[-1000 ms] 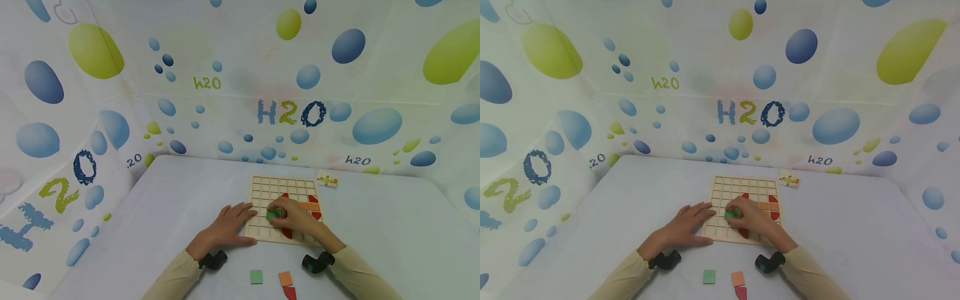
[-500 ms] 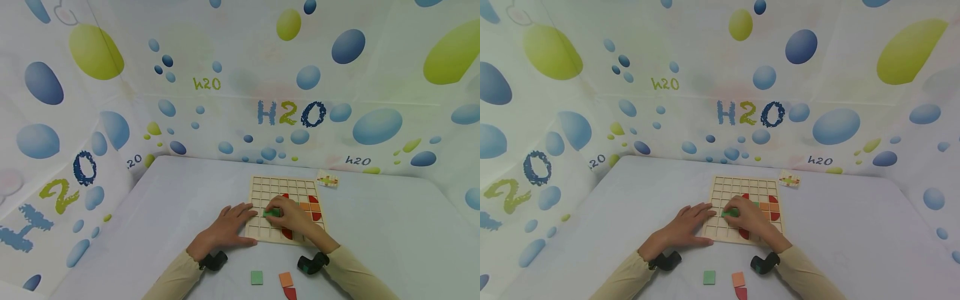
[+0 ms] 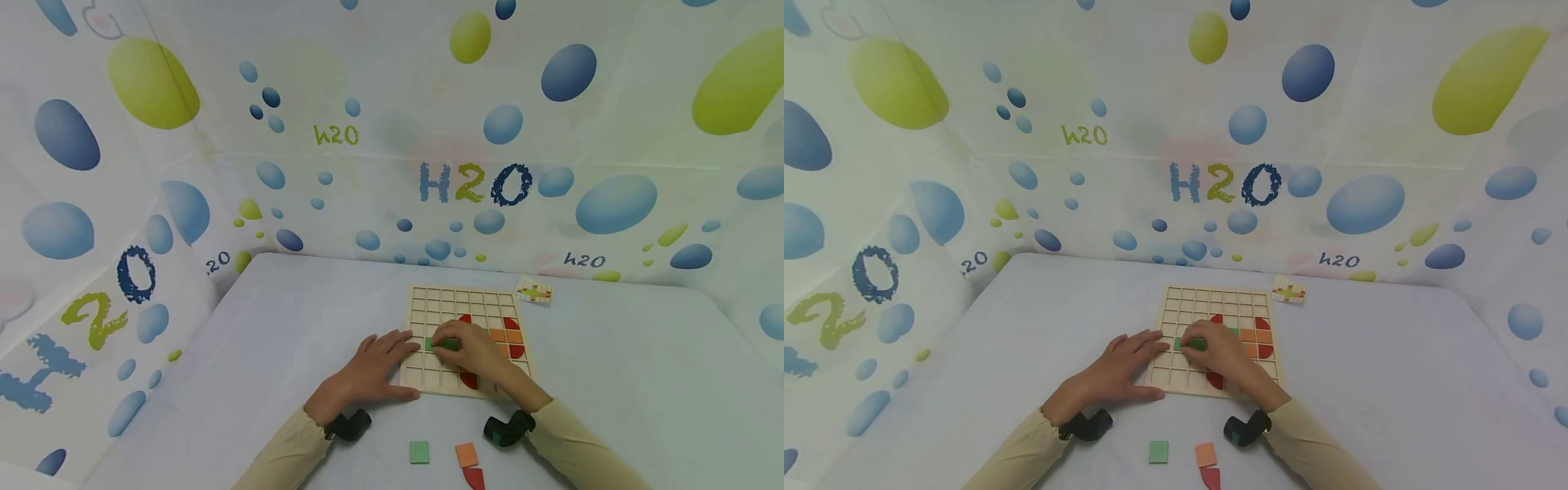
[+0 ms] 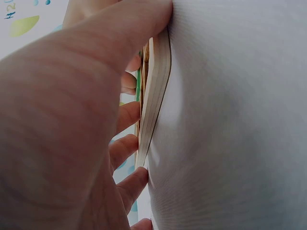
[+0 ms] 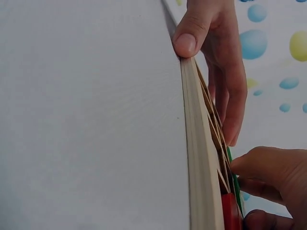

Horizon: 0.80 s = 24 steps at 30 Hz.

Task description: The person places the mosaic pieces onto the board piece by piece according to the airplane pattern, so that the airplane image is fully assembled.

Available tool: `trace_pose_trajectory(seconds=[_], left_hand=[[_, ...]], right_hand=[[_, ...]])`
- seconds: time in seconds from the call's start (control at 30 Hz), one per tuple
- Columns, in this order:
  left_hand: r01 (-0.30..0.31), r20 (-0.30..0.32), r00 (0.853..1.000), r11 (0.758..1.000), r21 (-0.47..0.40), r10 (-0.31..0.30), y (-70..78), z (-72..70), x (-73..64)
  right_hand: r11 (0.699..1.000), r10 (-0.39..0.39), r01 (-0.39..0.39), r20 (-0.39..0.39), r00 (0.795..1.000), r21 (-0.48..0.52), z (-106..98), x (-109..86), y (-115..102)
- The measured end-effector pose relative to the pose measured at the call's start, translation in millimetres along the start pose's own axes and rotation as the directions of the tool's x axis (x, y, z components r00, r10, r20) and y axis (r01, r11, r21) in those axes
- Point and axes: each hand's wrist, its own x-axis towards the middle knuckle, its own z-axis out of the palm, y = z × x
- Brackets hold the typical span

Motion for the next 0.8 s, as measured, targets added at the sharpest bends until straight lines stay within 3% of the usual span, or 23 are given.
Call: trace_pose_trajectory(seconds=[0.6, 0.8], left_hand=[[0.005, 0.002, 1.0, 1.0, 0.007, -0.005, 1.8, -1.3, -0.5], [0.015, 0.004, 1.0, 1.0, 0.024, -0.015, 0.4, 0.6, 1.4]], right_hand=[[1.0, -0.002, 0.002, 0.003, 1.0, 0.014, -2, -20.5, -7], [0.999, -0.034, 0.034, 0.015, 0.999, 0.024, -4, -27.6, -8]])
